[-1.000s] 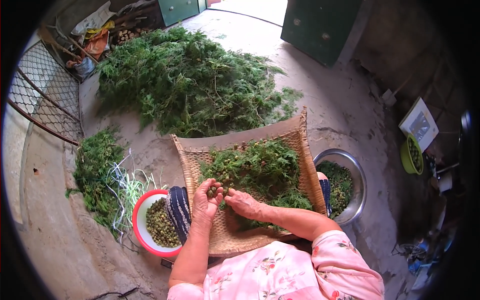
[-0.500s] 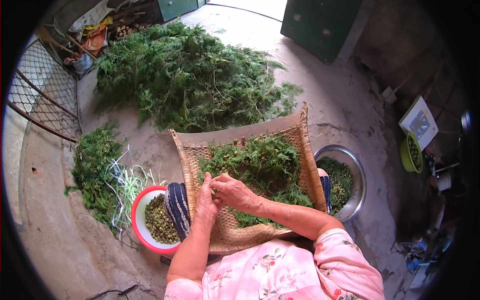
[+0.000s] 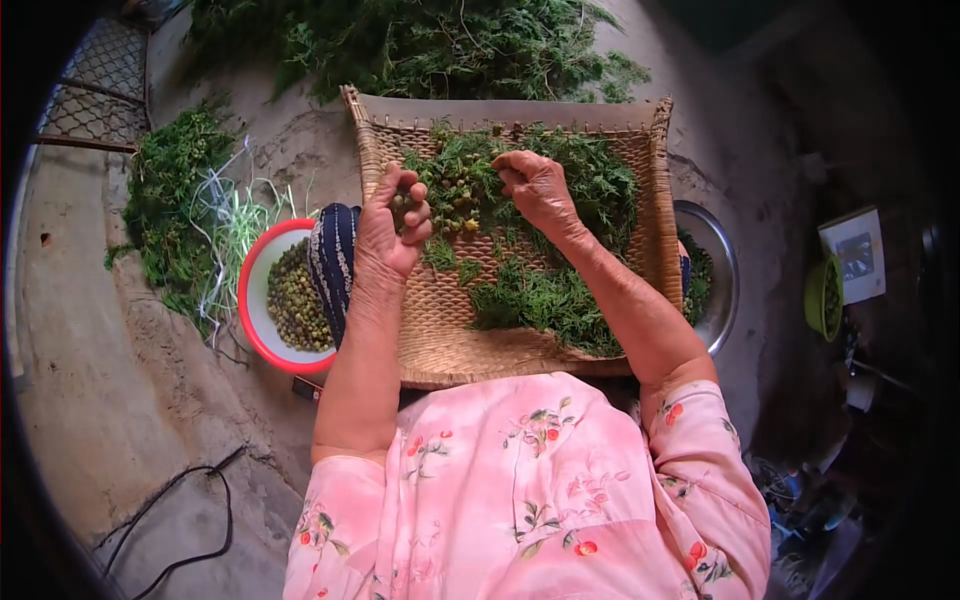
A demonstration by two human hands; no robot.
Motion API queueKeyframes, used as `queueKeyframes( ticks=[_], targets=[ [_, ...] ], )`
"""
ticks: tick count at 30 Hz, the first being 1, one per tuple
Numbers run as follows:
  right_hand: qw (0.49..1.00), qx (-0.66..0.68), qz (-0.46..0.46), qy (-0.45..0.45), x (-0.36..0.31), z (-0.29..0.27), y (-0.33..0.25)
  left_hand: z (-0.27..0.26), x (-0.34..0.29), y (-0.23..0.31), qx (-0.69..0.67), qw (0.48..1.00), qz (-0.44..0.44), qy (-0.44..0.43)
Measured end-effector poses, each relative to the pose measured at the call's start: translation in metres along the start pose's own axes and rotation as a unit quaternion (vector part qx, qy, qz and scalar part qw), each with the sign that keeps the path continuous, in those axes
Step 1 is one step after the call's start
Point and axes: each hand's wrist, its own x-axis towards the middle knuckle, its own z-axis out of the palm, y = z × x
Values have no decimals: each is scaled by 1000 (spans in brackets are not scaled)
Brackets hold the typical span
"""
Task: The person picks clusters of small green seeds from leafy branches by hand and sorts them on a woven tray.
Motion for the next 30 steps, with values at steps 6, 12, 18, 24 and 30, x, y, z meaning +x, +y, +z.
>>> queueKeyframes(
  ticks=[6, 12, 18, 24, 30],
  targets=[
    [934, -245, -190, -180, -31, 46, -24, -5, -4, -5, 24, 999, 13, 37],
    [917, -219, -158, -294, -70, 31, -27, -6, -6, -7, 29, 998, 27, 53],
    [979, -119, -11, -163, -35, -6, -4, 1, 1, -5, 52, 995, 32, 78],
    [988, -87, -30, -124, -34, -4, 2, -3, 3, -9, 107, 989, 23, 104],
    [941, -213, -44, -260, -43, 11, -3, 4, -2, -15, 154, 974, 22, 163]
  ],
)
